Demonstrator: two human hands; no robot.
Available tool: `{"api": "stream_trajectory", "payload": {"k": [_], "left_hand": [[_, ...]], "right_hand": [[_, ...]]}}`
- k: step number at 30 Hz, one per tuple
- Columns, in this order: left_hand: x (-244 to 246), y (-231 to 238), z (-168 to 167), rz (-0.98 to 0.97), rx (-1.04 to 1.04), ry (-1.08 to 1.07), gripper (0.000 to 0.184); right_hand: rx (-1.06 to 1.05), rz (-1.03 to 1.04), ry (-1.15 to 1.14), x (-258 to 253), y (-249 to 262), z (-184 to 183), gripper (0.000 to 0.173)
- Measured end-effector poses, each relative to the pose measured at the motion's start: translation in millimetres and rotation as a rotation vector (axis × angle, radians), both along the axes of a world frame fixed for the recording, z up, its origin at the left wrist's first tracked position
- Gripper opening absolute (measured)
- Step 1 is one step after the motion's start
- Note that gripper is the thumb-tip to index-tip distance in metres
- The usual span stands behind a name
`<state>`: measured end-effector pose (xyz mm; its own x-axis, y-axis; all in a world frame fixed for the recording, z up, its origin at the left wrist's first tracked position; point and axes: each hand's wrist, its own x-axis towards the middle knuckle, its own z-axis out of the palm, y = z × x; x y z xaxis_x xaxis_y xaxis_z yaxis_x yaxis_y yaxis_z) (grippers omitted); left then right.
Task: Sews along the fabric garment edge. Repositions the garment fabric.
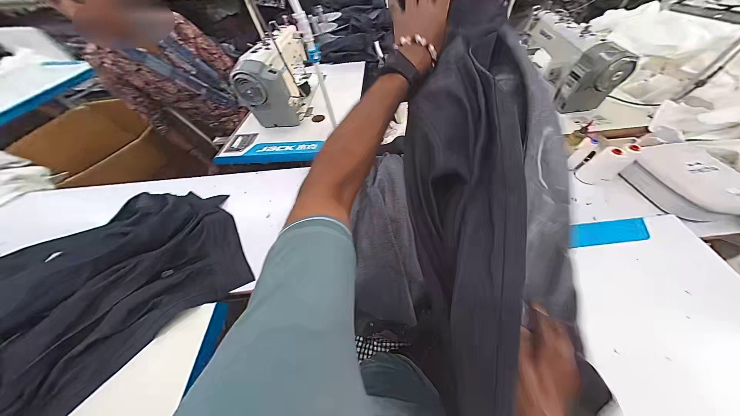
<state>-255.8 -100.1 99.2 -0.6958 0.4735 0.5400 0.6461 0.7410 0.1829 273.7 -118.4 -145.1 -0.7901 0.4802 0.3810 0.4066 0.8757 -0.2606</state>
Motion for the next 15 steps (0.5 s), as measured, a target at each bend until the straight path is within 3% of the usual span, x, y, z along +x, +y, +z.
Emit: {"api": "stream_trajectory", "payload": {"k": [1, 2, 4, 7, 9, 10, 12, 15], "left_hand": [[-12.6, -4.9, -29.8, 0.037, -0.026, -0.082, 0.067], [-10.0, -12.0, -56.3, 0.043, -0.028, -0.144, 0.071], [23.2, -23.6, -110.7, -0.012, -0.013, -0.266, 0.049], [70.3, -35.2, -249.1, -0.092, -0.154, -0.391, 0.059], [85.7, -40.4, -311.0, -0.097, -0.296, -0.371, 0.058], [86.8, -37.2, -315.6, -0.084, -0.333, -0.368, 0.057], [80.6, -23.5, -322.8, -0.058, -0.361, -0.339, 0.057], [78.7, -17.0, -316.0, -0.069, -0.374, -0.348, 0.057]], "right_hand": [[-0.064, 0.076, -0.070, -23.5, -14.0, -20.8, 0.050], [-0.182, 0.181, -0.158, -39.9, -25.3, -33.0, 0.049], [-0.369, 0.296, -0.266, -63.6, -43.3, -27.6, 0.047], [-0.354, 0.234, -0.216, -60.7, -48.7, -26.8, 0.042], [-0.286, 0.139, -0.172, -50.2, -44.7, -50.4, 0.067], [-0.269, 0.098, -0.236, -48.8, -41.6, -65.7, 0.083], [-0.287, 0.047, -0.435, -51.2, -38.1, -109.7, 0.095], [-0.415, 0.005, -0.847, -69.1, -28.3, -161.7, 0.079]]}}
